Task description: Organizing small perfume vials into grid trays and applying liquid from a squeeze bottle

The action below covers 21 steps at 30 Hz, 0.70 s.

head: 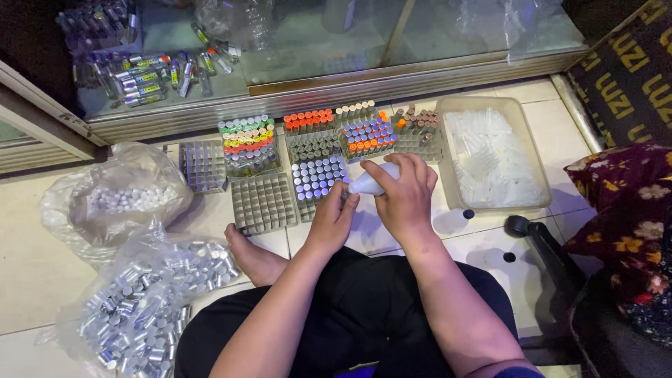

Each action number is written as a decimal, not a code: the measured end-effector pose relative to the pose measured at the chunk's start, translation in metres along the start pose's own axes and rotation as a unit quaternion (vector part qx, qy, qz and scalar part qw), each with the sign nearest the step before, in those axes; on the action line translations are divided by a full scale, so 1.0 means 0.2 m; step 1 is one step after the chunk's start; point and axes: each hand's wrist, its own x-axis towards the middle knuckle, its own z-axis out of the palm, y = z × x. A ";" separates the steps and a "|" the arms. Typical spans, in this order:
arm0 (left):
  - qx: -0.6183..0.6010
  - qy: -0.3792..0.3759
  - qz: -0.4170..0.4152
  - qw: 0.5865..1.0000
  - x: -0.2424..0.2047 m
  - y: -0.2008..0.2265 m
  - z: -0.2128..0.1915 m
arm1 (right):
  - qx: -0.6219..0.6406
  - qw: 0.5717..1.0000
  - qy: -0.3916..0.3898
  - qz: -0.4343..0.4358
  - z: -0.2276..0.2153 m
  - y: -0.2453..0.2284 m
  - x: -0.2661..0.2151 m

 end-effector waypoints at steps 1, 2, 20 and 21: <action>-0.001 0.001 -0.001 1.000 0.00 -0.01 0.00 | 0.001 1.000 -0.001 -0.001 0.00 0.00 0.00; -0.002 0.001 0.000 1.000 0.00 -0.01 0.00 | 0.000 1.000 -0.003 0.002 -0.01 -0.01 0.00; 0.008 -0.002 0.007 1.000 0.00 0.00 0.00 | 0.002 1.000 0.004 0.002 -0.03 -0.02 0.01; 0.006 -0.003 0.004 1.000 0.00 0.00 0.00 | 0.002 1.000 0.005 0.001 -0.04 -0.02 0.01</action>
